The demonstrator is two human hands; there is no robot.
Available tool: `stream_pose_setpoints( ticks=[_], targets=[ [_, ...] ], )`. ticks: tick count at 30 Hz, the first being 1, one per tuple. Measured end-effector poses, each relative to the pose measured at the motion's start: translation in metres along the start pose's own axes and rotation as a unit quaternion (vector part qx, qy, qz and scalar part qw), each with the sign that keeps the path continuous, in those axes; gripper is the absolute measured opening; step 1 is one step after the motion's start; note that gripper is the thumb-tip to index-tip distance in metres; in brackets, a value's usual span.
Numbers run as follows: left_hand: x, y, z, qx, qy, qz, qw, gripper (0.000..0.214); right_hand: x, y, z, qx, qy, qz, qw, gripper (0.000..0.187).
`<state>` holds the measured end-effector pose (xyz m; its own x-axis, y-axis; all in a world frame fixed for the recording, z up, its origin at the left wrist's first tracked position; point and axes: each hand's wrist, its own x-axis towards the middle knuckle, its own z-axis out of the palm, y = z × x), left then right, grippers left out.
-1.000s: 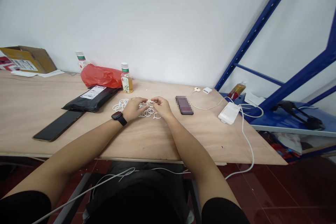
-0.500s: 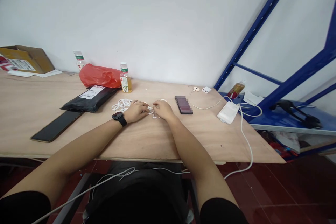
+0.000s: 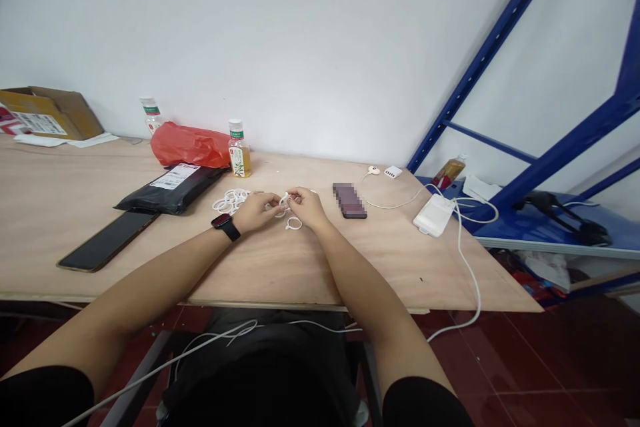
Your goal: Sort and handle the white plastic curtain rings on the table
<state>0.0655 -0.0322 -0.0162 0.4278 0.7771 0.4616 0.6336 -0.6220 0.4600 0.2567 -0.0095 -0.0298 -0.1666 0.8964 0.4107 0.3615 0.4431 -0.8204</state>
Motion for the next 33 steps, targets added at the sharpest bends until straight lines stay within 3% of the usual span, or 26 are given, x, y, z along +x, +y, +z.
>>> stream_pose_setpoints(
  ticks=[8,18,33],
  targets=[
    [0.001,0.002,-0.003,0.023,0.012,0.019,0.999,0.034,-0.006,-0.012,0.0,0.008,-0.033,-0.029,0.999,0.03],
    [0.001,0.001,-0.003,0.023,-0.001,0.026,0.999,0.037,-0.005,-0.016,-0.005,0.032,-0.071,0.012,0.997,0.031],
    [0.001,0.001,-0.004,0.03,-0.017,0.016,0.999,0.041,-0.005,-0.019,-0.006,0.028,-0.079,0.025,0.996,0.028]
  ],
)
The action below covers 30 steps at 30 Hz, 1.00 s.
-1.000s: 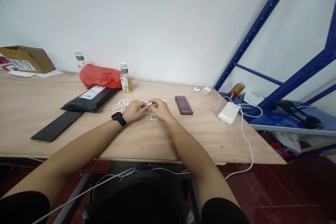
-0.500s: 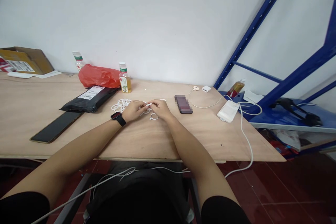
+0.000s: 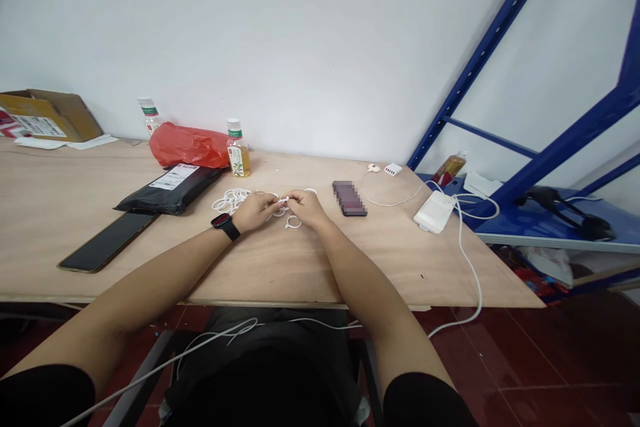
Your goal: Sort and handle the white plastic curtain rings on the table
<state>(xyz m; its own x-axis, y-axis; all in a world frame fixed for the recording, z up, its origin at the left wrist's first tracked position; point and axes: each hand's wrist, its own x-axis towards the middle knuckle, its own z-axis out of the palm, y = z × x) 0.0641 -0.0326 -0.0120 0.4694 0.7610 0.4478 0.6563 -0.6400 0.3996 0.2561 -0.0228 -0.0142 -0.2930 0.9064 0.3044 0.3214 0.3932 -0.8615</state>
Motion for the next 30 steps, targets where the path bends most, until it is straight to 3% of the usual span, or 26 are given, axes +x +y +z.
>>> stream_pose_setpoints(
  ticks=[12,16,20,25,30],
  targets=[
    [0.0,0.007,-0.001,-0.014,-0.013,0.022,1.0,0.034,0.002,0.001,0.001,-0.061,0.028,-0.012,0.998,0.025],
    [-0.001,0.007,0.001,-0.022,-0.021,0.025,0.999,0.025,0.004,0.004,-0.003,-0.103,0.083,-0.031,0.991,0.028],
    [-0.003,0.005,0.004,0.0,-0.021,0.038,0.999,0.031,0.007,0.007,-0.013,-0.159,0.158,-0.041,0.974,0.031],
    [-0.006,0.003,0.009,-0.003,-0.08,0.127,0.989,0.03,0.008,0.014,-0.023,-0.251,0.184,-0.056,0.949,0.031],
    [-0.009,0.004,0.013,0.018,-0.111,0.132,0.985,0.023,0.008,0.018,-0.024,-0.263,0.168,-0.056,0.948,0.036]
  ],
)
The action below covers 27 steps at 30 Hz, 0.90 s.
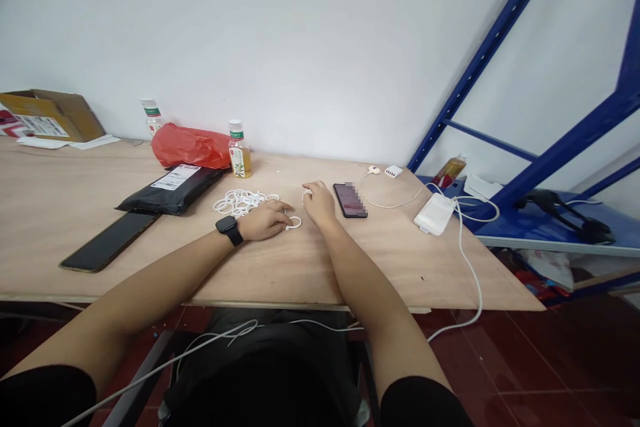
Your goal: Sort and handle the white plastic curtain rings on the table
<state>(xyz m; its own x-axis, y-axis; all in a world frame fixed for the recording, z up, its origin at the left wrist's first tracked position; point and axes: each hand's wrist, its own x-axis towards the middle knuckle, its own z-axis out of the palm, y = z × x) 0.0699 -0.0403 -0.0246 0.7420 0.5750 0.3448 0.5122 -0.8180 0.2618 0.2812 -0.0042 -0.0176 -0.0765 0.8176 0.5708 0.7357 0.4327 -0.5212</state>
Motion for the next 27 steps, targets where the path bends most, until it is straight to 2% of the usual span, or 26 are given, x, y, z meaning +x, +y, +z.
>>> stream_pose_setpoints(
  ticks=[3,8,11,15,27],
  targets=[
    [0.001,0.002,-0.002,0.009,0.001,-0.012,1.0,0.022,-0.001,-0.003,0.001,0.034,-0.001,-0.031,0.999,0.037],
    [0.004,0.002,-0.008,-0.031,0.087,-0.109,0.99,0.025,-0.007,-0.017,0.0,0.096,-0.015,-0.079,0.992,0.035],
    [0.005,-0.001,-0.01,-0.035,0.111,-0.148,0.982,0.027,-0.012,-0.027,0.001,0.12,-0.051,-0.113,0.985,0.031],
    [0.004,-0.004,-0.011,-0.024,0.117,-0.148,0.982,0.029,-0.014,-0.034,0.004,0.12,-0.084,-0.139,0.979,0.023],
    [0.005,-0.007,-0.012,-0.048,0.095,-0.091,0.99,0.027,-0.015,-0.037,0.007,0.113,-0.089,-0.061,0.988,0.009]
  ],
)
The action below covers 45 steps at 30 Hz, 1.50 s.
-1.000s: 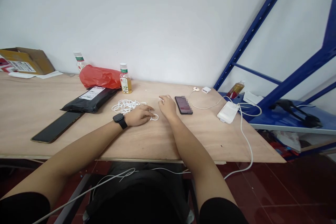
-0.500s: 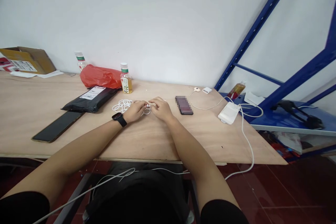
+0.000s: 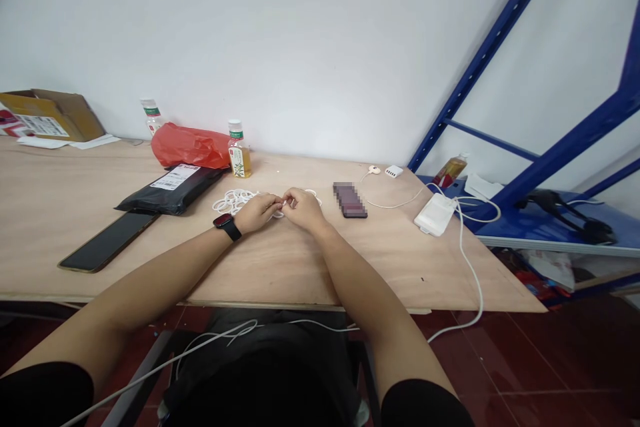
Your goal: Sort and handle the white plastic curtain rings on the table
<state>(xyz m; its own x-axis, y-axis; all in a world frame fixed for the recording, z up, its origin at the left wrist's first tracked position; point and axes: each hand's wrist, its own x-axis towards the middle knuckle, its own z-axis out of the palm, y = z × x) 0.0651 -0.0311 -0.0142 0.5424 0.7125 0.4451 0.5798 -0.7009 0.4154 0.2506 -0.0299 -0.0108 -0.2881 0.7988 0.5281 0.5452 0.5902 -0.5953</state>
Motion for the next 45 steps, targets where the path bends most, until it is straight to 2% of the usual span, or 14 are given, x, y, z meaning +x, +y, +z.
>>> stream_pose_setpoints(
  ticks=[5,11,15,19,22,26,31,45],
  targets=[
    [0.0,-0.003,0.001,0.022,-0.01,0.05,0.998,0.027,0.0,0.005,0.002,0.03,0.004,0.013,0.999,0.007],
    [0.0,-0.004,0.003,0.028,0.044,0.082,0.995,0.028,0.001,0.008,0.002,0.052,0.013,-0.001,0.999,0.009],
    [0.0,-0.001,0.0,0.032,0.081,0.065,0.994,0.026,0.001,0.007,0.0,0.09,0.011,-0.005,0.996,0.015],
    [-0.001,0.001,-0.001,0.035,0.104,0.035,0.993,0.022,0.001,0.01,0.0,0.084,-0.003,0.01,0.996,0.016],
    [-0.001,0.002,0.0,0.039,0.121,0.018,0.992,0.02,0.001,0.014,0.0,0.075,-0.024,-0.006,0.997,0.015],
    [-0.001,0.003,0.001,0.042,0.107,0.027,0.993,0.018,0.001,0.016,0.001,0.066,-0.037,-0.023,0.997,0.016],
    [-0.001,0.005,0.0,0.038,0.092,0.03,0.995,0.017,0.001,0.012,0.001,0.06,-0.037,-0.008,0.997,0.016],
    [-0.001,0.001,0.002,0.047,0.097,0.017,0.994,0.019,0.002,0.014,0.001,0.061,-0.053,-0.027,0.996,0.02]
  ],
)
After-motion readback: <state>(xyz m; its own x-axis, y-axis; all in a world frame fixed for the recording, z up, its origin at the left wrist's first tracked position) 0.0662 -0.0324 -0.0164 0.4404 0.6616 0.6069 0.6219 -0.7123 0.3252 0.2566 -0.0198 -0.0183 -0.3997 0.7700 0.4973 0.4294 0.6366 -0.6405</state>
